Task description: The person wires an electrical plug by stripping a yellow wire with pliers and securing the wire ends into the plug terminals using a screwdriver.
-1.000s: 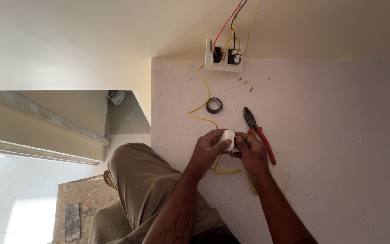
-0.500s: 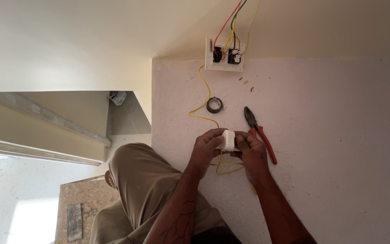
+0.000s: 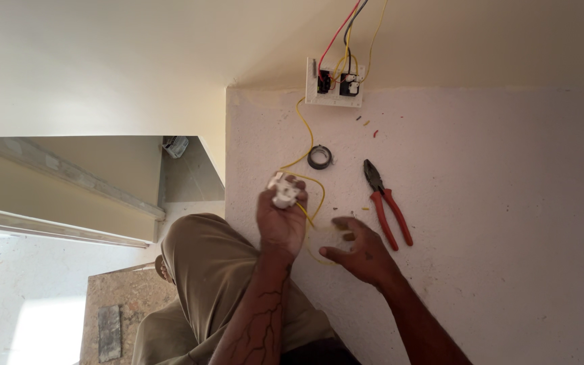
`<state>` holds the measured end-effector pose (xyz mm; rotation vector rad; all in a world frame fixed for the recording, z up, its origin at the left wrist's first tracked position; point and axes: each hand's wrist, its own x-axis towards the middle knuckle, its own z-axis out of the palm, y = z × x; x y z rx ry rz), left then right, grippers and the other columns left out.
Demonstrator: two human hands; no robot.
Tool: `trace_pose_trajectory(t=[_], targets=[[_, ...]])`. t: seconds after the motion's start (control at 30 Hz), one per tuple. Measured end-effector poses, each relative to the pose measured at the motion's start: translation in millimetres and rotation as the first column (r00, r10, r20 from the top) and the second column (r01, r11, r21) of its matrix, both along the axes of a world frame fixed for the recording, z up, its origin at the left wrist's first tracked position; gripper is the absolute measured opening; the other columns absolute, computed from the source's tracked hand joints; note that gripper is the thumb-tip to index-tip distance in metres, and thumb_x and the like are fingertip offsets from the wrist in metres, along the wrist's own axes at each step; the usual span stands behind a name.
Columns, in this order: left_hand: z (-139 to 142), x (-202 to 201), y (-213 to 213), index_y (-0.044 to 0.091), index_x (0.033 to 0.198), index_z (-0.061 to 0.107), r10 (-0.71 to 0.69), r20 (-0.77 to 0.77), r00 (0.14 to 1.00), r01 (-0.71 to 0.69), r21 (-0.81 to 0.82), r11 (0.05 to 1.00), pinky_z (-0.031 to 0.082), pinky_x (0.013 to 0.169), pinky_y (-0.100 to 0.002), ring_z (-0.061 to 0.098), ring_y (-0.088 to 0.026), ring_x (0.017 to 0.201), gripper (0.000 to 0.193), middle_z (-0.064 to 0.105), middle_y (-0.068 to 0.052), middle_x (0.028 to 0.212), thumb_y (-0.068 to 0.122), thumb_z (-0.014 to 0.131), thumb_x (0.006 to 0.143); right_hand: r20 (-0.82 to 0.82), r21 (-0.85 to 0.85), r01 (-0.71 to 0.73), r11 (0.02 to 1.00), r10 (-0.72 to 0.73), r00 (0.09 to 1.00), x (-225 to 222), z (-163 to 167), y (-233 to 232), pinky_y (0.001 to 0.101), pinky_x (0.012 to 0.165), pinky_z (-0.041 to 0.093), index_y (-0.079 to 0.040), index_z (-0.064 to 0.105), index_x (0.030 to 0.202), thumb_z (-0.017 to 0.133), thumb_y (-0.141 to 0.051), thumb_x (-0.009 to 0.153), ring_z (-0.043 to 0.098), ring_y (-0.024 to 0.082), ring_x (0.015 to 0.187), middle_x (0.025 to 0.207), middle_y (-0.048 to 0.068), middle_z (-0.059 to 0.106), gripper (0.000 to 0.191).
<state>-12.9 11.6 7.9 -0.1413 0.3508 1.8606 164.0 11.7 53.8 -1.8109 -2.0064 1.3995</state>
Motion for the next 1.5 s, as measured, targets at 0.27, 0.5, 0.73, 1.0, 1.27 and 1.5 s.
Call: trace_pose_trajectory(t=[0.27,0.5,0.73,1.0,1.27,1.5], targets=[[3,-9,-2,0.008,0.126,0.051,0.028,0.074,0.997,-0.03,0.03,0.999,0.047,0.048,-0.023,0.059,-0.017,0.073,0.04,0.061,-0.011,0.093,0.037,0.061,0.101,-0.084,0.008,0.26,0.966,-0.259,0.962,15,18,30,0.0387,0.076,0.058,-0.003,0.078,0.109,0.074,-0.031,0.089,0.072,0.019,0.082,0.093,0.012,0.079,0.035],[4,-5,-8,0.005,0.107,0.064,-0.2,-0.124,0.972,0.196,-0.044,0.98,0.045,0.042,-0.023,0.057,-0.012,0.053,0.057,0.07,-0.01,0.087,0.061,0.058,0.099,0.002,0.806,0.102,0.583,-0.176,0.984,10,49,48,0.0419,0.058,0.051,-0.004,0.079,0.085,0.078,-0.047,0.086,0.065,0.025,0.065,0.078,0.012,0.071,0.042],[5,-1,-11,0.007,0.099,0.064,-0.342,-0.244,0.907,0.38,0.126,0.916,0.058,0.072,-0.03,0.072,-0.02,0.082,0.047,0.075,-0.015,0.094,0.054,0.059,0.106,0.338,0.647,-0.028,0.762,-0.255,0.906,-7,48,74,0.045,0.047,0.044,-0.006,0.068,0.064,0.065,-0.066,0.092,0.057,0.032,0.045,0.054,0.014,0.06,0.067],[6,7,-7,0.01,0.087,0.055,-0.28,-0.201,0.939,0.182,-0.4,0.898,0.062,0.089,-0.05,0.07,-0.03,0.11,0.044,0.072,-0.018,0.114,0.053,0.06,0.092,-0.315,0.383,0.263,0.885,-0.142,0.938,-16,3,88,0.0318,0.055,0.063,-0.006,0.076,0.107,0.064,-0.043,0.094,0.076,0.011,0.067,0.08,0.008,0.077,0.041],[-9,13,-5,0.005,0.116,0.053,-0.381,-0.102,0.919,0.347,-0.249,0.904,0.06,0.099,-0.046,0.065,-0.033,0.116,0.035,0.061,-0.017,0.122,0.035,0.061,0.101,-0.356,0.148,0.206,0.967,-0.143,0.924,-20,-19,95,0.0324,0.076,0.063,-0.002,0.07,0.128,0.061,-0.033,0.103,0.075,0.017,0.093,0.106,0.014,0.078,0.041],[-15,14,-2,0.004,0.13,0.046,-0.272,-0.165,0.948,0.243,-0.173,0.954,0.056,0.107,-0.042,0.062,-0.029,0.12,0.039,0.057,-0.011,0.127,0.031,0.057,0.104,-0.465,0.072,0.233,0.97,-0.174,0.868,-28,-6,77,0.0311,0.082,0.064,-0.01,0.02,0.159,0.054,-0.015,0.097,0.072,0.019,0.107,0.134,0.014,0.063,0.07]])
